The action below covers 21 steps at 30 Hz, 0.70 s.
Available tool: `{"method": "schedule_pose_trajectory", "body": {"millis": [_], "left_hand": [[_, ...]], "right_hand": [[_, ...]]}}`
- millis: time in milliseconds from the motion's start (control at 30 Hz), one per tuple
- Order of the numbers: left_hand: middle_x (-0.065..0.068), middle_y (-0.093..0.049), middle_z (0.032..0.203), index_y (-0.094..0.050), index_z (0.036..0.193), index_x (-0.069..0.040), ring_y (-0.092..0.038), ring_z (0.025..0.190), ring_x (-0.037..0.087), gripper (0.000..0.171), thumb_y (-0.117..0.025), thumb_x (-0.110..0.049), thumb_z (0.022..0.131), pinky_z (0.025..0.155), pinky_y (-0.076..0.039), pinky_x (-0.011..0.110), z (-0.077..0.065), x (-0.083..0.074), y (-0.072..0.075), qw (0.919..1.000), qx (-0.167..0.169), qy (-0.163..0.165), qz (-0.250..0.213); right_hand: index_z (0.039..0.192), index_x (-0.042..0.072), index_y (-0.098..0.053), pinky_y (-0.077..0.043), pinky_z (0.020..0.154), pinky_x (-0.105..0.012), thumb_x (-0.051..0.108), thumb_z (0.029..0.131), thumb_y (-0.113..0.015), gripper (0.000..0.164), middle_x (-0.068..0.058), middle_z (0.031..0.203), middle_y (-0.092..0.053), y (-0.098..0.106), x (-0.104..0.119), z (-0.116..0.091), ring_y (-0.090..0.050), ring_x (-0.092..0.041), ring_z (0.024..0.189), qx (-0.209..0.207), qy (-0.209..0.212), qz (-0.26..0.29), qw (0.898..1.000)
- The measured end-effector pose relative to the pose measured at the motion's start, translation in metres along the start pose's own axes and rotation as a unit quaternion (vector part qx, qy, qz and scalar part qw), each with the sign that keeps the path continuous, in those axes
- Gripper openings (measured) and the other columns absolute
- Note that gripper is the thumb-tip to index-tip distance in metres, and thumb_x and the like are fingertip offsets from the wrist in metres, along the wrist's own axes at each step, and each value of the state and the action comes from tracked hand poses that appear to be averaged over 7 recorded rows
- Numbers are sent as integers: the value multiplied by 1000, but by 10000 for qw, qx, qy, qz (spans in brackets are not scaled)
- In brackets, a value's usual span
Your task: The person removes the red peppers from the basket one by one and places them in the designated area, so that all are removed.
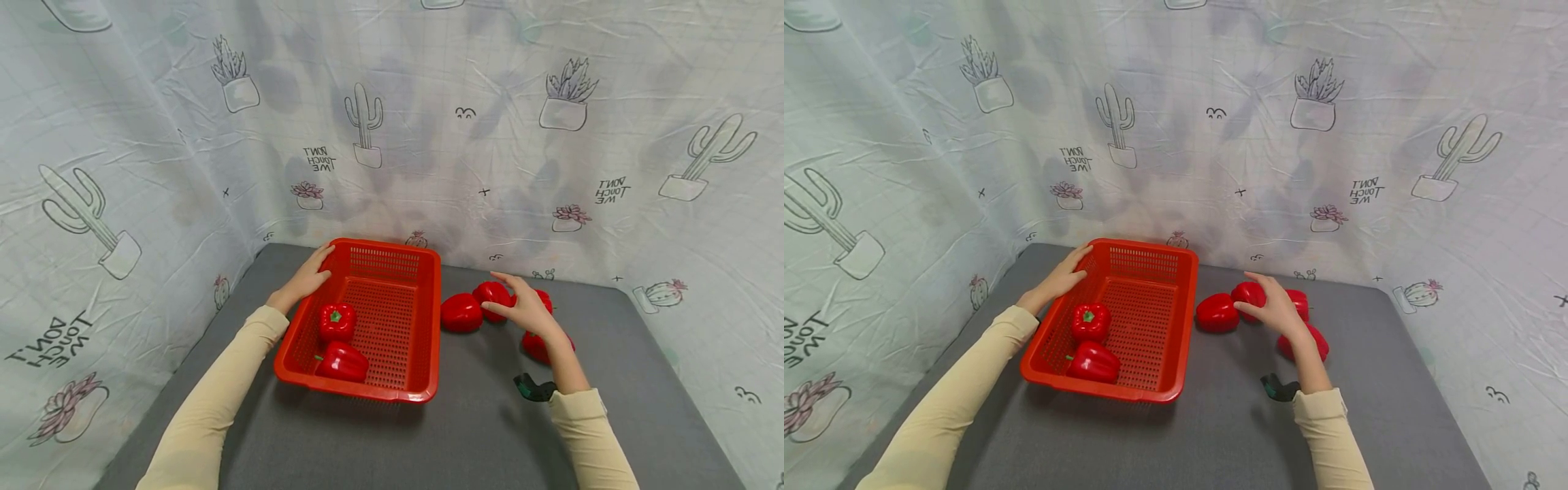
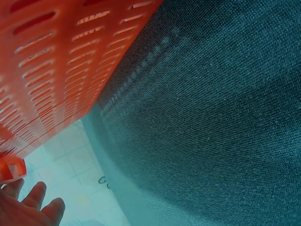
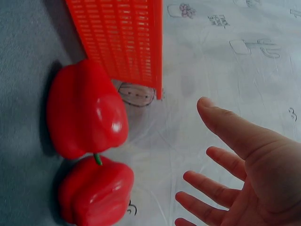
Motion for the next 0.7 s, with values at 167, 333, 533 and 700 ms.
{"method": "schedule_pose_trajectory", "body": {"millis": [167,333,533,700], "left_hand": [[21,-15,152,-23,145,2,-17,138,37,63,-44,-2,87,109,-19,53,0,0,0,10000,17,4,30],[22,-14,152,-22,146,2,-17,138,38,63,-44,-2,87,109,-19,53,-1,0,-1,10000,34,13,72],[21,-14,152,-22,146,1,-17,138,38,62,-44,-3,88,109,-19,53,-1,0,-1,10000,29,-1,50],[21,-14,152,-21,146,2,-17,138,38,62,-44,-3,88,109,-19,53,-1,0,0,9999,48,-51,101]], "right_hand": [[141,10,-37,-32,99,-60,36,81,-69,73,-18,141,-38,-7,9,5,-34,-36,128,76,63,73,9999],[141,10,-38,-33,99,-60,34,81,-70,71,-16,142,-38,-14,20,10,-34,-35,129,134,177,89,9997],[139,9,-41,-34,100,-58,31,81,-70,68,-16,139,-41,-22,34,18,-37,-34,127,150,509,77,9986],[139,8,-42,-34,99,-57,32,80,-71,69,-16,139,-42,-25,47,21,-38,-34,127,174,576,100,9981]]}}
Point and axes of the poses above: each hand's wrist, its own z-axis towards the middle knuckle, its own y-axis out of the back of the hand, x = y × z, the point moved 9 cm from there along z, towards the middle knuckle
